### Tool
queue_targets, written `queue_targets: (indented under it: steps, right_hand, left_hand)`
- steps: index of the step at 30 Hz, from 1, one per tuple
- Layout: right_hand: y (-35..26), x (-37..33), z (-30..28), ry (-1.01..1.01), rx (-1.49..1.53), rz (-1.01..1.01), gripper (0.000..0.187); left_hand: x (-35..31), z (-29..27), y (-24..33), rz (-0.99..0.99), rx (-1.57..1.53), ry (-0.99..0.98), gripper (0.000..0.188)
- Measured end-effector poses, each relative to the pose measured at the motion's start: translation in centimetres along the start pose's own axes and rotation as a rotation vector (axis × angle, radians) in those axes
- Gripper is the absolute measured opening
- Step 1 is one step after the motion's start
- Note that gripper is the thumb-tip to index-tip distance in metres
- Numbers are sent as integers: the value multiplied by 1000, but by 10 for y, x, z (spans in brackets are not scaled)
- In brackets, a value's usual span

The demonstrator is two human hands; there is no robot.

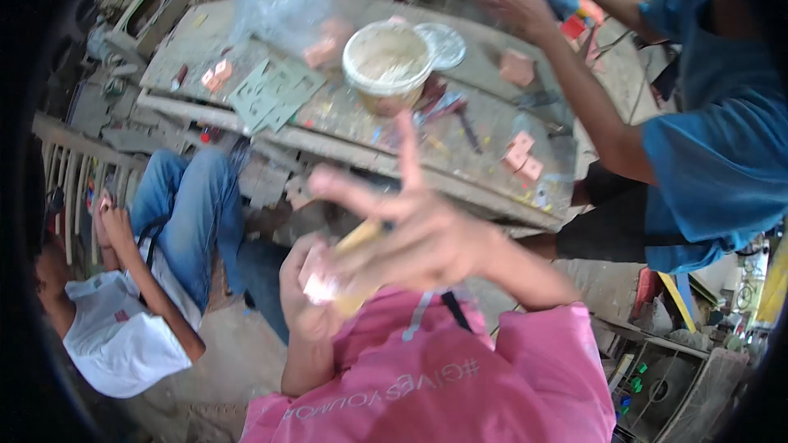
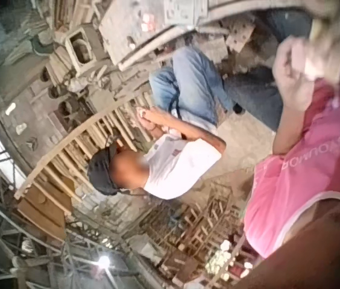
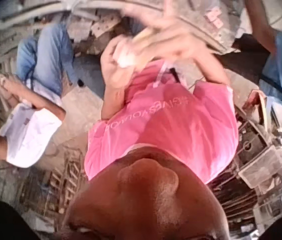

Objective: The person inserts a small wooden dowel into a pre-drilled hole in a pink wooden block. They then use a sanding block to smooth the surface of the block, focusing on the area around the dowel.

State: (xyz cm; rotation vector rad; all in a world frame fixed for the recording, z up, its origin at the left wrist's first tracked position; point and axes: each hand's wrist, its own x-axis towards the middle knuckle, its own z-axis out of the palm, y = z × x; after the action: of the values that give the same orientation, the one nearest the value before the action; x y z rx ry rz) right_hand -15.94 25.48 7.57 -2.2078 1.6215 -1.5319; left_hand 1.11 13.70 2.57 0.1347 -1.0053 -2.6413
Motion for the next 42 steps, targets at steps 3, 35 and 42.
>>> queue_targets:
  steps: [3,35,42]
  right_hand:
    - [-15,11,-3,-113,33,30,21]
    - [-26,36,-38,-286,20,-99,27]
    - [-28,37,-40,-319,-47,-103,28]
  left_hand:
    - [5,8,1,-14,-45,17,61]
    - [-6,34,8,-77,-276,4,60]
    - [-5,46,11,-101,-329,127,63]
